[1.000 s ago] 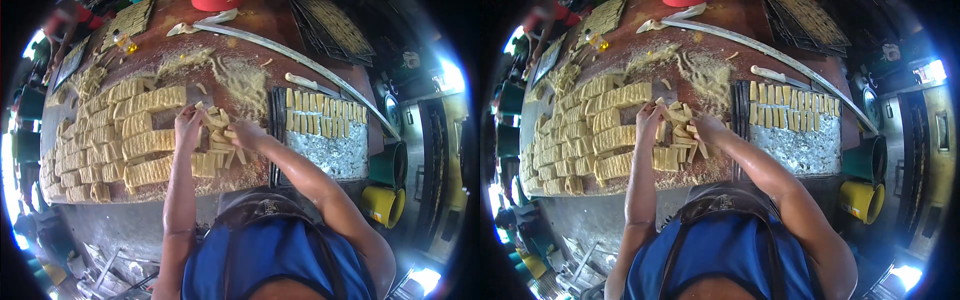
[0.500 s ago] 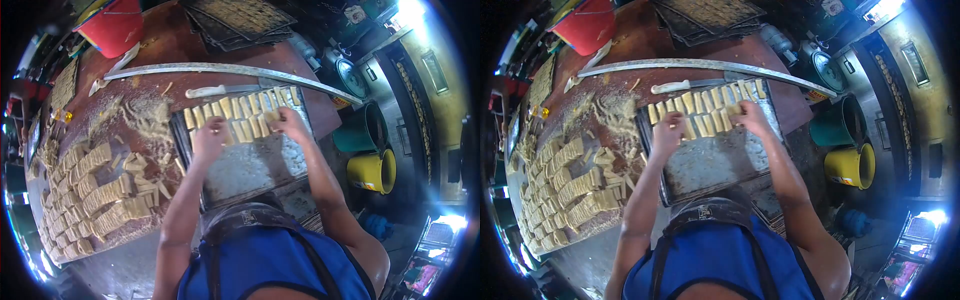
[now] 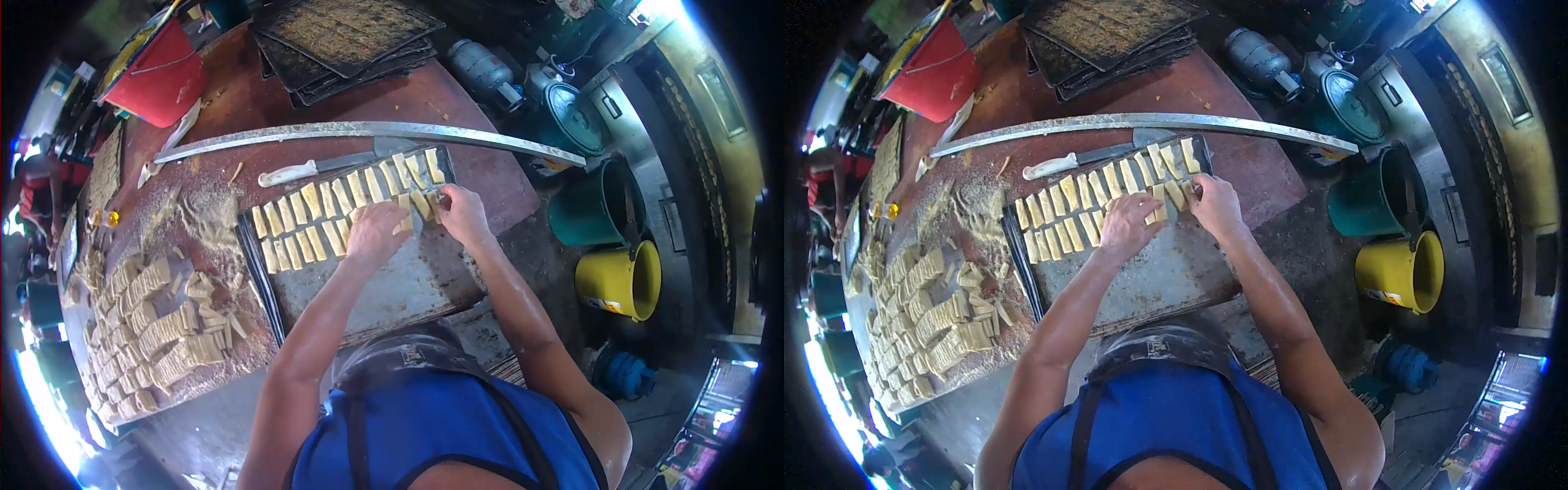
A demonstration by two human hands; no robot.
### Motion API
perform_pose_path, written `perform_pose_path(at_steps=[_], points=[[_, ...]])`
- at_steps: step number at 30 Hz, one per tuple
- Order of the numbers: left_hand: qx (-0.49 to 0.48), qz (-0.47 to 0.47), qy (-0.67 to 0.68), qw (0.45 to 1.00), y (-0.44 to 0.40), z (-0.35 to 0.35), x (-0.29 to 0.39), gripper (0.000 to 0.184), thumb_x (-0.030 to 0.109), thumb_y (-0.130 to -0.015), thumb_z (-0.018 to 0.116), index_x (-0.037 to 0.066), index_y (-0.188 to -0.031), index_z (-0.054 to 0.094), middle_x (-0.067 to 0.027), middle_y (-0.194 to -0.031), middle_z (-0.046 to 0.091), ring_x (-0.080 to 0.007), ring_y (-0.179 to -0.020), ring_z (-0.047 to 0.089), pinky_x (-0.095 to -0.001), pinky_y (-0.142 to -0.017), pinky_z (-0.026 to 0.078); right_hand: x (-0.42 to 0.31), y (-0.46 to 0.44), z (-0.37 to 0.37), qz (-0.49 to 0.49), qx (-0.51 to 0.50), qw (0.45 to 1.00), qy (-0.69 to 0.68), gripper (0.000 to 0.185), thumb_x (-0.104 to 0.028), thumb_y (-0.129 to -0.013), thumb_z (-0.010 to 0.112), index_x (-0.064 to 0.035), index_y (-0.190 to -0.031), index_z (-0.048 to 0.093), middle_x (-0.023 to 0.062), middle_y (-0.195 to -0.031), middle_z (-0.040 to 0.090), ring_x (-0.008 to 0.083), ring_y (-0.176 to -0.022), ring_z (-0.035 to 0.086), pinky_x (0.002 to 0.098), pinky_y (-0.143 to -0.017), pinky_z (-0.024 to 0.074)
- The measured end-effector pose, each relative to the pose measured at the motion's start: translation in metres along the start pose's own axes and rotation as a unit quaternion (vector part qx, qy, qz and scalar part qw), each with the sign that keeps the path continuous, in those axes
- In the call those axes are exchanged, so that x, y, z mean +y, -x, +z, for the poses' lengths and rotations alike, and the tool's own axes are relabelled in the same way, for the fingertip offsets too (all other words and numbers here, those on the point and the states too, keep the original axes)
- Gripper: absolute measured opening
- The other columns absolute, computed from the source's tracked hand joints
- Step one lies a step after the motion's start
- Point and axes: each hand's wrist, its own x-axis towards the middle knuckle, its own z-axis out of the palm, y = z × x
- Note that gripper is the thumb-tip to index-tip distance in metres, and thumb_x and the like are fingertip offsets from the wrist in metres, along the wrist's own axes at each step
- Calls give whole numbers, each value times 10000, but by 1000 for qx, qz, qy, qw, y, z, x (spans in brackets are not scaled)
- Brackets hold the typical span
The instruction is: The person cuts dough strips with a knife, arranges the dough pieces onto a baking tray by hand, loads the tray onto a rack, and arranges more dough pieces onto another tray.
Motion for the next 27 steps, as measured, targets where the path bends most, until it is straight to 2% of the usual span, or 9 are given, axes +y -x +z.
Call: perform_pose_path(at_steps=[5, 8, 10, 12, 14, 15, 18, 22, 27], points=[[9, -51, 52, 997, -2, 13, 5, 404, 248, -736, 816, 124, -1101, 695, -68, -1096, 664, -273, -1096, 604, -423, -979, 455, 6, -7, 1, -88, 40, 995, 3, 129, -53, -774, 681, -10, -895, 700, 198, -849, 681, 370, -815, 674, 422, -724, 537], [61, -71, 58, 994, 13, -13, -3, 377, 215, -747, 809, 115, -1094, 700, -73, -1131, 671, -271, -1100, 613, -408, -965, 467, -20, -1, -14, -21, -4, 999, 37, 190, -178, -855, 680, -24, -960, 718, 203, -900, 689, 345, -833, 685, 403, -738, 532], [101, -85, 46, 990, 41, -49, -38, 351, 192, -753, 803, 107, -1079, 707, -83, -1138, 675, -272, -1078, 627, -401, -943, 483, -11, 9, -13, -50, 60, 997, 10, 223, -141, -861, 710, -3, -1036, 703, 173, -934, 719, 275, -845, 714, 356, -759, 547], [147, -129, 106, 975, 71, -84, -79, 275, 161, -781, 779, 82, -1037, 720, -115, -1073, 692, -295, -987, 660, -392, -873, 519, 0, 17, -12, 23, 31, 998, -45, 196, -78, -870, 710, 22, -1038, 688, 116, -890, 717, 146, -822, 682, 290, -756, 534], [173, -248, 48, 952, 114, -128, -120, 222, 169, -845, 734, 62, -1039, 724, -140, -1083, 702, -288, -986, 676, -389, -869, 532, -16, 30, -8, 11, 20, 1000, -19, 197, -67, -875, 704, 17, -1053, 687, 70, -868, 702, 102, -788, 639, 268, -742, 523], [135, -372, 60, 917, 131, -161, -130, 275, 215, -840, 730, 61, -1067, 722, -114, -1147, 691, -287, -1086, 639, -404, -953, 495, -18, 35, -2, 30, 29, 998, -47, 196, -65, -877, 701, 14, -1055, 687, 61, -868, 697, 95, -783, 630, 262, -738, 519], [12, -516, -79, 853, 195, -230, -189, 393, 342, -857, 698, 132, -1189, 696, -137, -1218, 668, -288, -1167, 604, -412, -1032, 457, -49, 53, 23, 44, 43, 995, -80, 191, -61, -879, 696, 11, -1056, 686, 49, -881, 696, 87, -790, 625, 250, -732, 510], [-29, -542, -166, 824, 252, -236, -240, 420, 371, -830, 719, 204, -1213, 675, -91, -1318, 616, -277, -1239, 544, -441, -1068, 392, -119, 74, 79, 31, -12, 993, -109, 193, -72, -869, 706, -1, -1047, 689, 49, -878, 705, 93, -816, 645, 252, -743, 521], [-71, -447, -153, 878, 254, -239, -240, 432, 328, -815, 745, 200, -1218, 652, -53, -1307, 622, -253, -1204, 557, -443, -1073, 350, -189, 86, 111, -27, -57, 994, -84, 244, -88, -866, 722, 0, -1089, 677, 90, -906, 717, 125, -826, 673, 271, -775, 538]])
